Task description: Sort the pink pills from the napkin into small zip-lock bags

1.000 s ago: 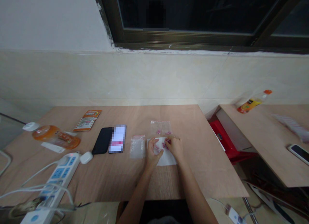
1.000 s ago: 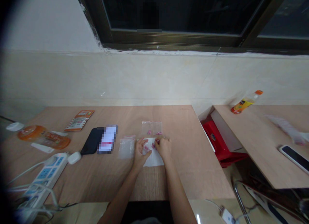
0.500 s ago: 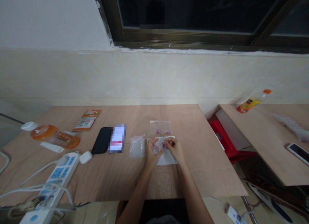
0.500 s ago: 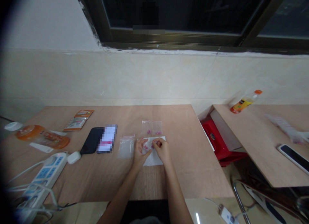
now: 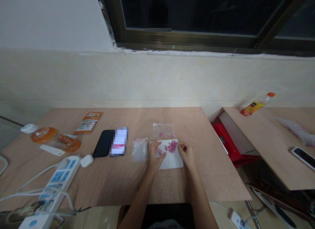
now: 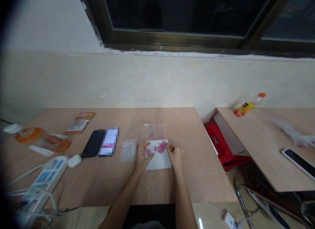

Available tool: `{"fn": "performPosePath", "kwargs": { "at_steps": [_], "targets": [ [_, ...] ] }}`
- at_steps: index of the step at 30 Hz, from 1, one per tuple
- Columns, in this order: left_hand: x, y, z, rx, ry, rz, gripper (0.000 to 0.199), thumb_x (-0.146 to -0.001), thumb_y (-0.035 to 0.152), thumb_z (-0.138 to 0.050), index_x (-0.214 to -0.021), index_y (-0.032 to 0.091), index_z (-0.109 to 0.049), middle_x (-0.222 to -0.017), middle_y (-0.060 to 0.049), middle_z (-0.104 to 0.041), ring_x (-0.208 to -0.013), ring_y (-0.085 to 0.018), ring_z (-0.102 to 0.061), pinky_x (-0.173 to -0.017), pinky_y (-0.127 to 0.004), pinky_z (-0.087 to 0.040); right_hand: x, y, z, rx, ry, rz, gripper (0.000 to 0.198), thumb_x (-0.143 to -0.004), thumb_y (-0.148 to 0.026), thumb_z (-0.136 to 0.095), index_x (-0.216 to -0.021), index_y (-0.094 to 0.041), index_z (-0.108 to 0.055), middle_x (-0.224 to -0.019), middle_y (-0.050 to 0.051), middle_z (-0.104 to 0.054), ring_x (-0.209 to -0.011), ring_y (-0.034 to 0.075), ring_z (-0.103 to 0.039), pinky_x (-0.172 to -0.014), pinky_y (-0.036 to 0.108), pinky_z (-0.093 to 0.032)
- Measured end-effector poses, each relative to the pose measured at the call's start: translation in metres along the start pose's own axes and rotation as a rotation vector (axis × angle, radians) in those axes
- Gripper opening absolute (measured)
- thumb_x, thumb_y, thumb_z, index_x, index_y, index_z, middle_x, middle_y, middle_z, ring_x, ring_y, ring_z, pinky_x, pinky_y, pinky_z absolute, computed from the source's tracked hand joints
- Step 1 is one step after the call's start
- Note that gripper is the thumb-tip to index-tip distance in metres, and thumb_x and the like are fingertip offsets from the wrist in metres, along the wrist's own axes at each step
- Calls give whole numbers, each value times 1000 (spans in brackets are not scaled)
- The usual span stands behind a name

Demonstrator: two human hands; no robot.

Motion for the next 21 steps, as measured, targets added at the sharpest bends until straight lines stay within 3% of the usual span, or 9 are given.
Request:
{"fn": "performPosePath", "kwargs": {
  "at_steps": [4,21],
  "targets": [
    [0,0,0,-6,-4,4,72,-59,16,-78,-123,23,-46,-114,-8,-62,-114,-23,-59,-105,-42,-41,5,9,0,53,-30,-9,40,-84,-46,-48,-89,-16,-74,-58,1,-59,-54,16,-56,-54,24,-38],
    [-1,-4,-1,-36,-14,-14,74,-58,22,-81,-124,23,-47,-118,-9,-61,-115,-25,-58,-106,-45,-41,8,3,-13,193,-57,31,36,-86,-47,-51,-88,-19,-75,-59,0,-61,-54,14,-56,-58,23,-35]
  ]
}}
Point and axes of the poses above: each hand's wrist, its own x-axis away from the middle knuckle, its own z-axis out of the back of the hand, y = z × x, the point moved 10 cm from there along -x, towards the middle knuckle
